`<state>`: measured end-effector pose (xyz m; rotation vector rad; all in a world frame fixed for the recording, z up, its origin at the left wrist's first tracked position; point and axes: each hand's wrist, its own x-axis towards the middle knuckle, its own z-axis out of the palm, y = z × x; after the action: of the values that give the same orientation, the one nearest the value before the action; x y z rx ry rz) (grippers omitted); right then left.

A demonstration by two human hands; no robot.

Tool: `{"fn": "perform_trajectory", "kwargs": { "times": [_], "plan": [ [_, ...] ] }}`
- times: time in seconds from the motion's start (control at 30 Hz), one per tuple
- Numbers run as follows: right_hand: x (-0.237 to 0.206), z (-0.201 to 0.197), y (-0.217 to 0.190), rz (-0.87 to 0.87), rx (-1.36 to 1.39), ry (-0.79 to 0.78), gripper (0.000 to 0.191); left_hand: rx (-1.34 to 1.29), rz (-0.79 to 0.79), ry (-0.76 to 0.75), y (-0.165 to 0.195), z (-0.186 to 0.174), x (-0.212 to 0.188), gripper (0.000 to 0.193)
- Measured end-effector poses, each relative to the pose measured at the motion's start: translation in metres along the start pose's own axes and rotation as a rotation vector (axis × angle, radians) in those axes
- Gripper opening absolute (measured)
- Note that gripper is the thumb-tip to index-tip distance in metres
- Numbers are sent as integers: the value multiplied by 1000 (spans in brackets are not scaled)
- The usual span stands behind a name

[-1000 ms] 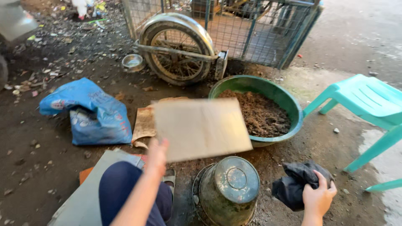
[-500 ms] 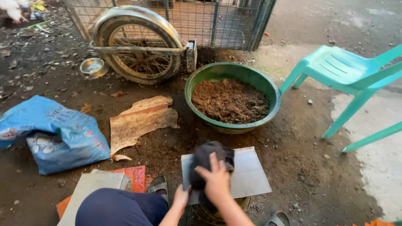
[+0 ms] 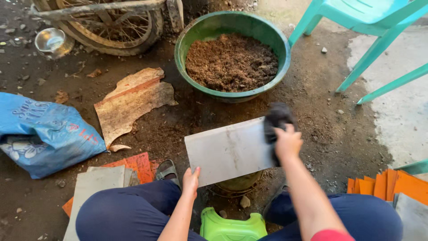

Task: The person sits on a small stool and wipes rectangular metal sheets with a dark cloth. They pick up a sheet, wipe both sides, and place it on a stack. The person repeats this process for several sheets.

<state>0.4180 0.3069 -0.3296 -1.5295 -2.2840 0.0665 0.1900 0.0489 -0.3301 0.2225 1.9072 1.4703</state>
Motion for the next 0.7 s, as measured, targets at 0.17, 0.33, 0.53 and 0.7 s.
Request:
{"fn": "perform_trajectory", "kwargs": {
  "times": [0.17, 0.33, 0.53, 0.7],
  "plan": [
    [62, -61, 54, 87, -312, -27, 21, 181, 28, 94, 18, -2, 3, 42],
    [64, -75, 6, -184, -73, 192, 31, 147, 8, 75, 14, -4, 11, 40],
    [-6, -45, -166, -522, 53, -249, 50, -119, -66, -10, 9, 1, 20, 30],
    [-73, 42, -245, -678, -74, -268, 52, -9, -7, 109, 3, 6, 24, 28]
  ]
}}
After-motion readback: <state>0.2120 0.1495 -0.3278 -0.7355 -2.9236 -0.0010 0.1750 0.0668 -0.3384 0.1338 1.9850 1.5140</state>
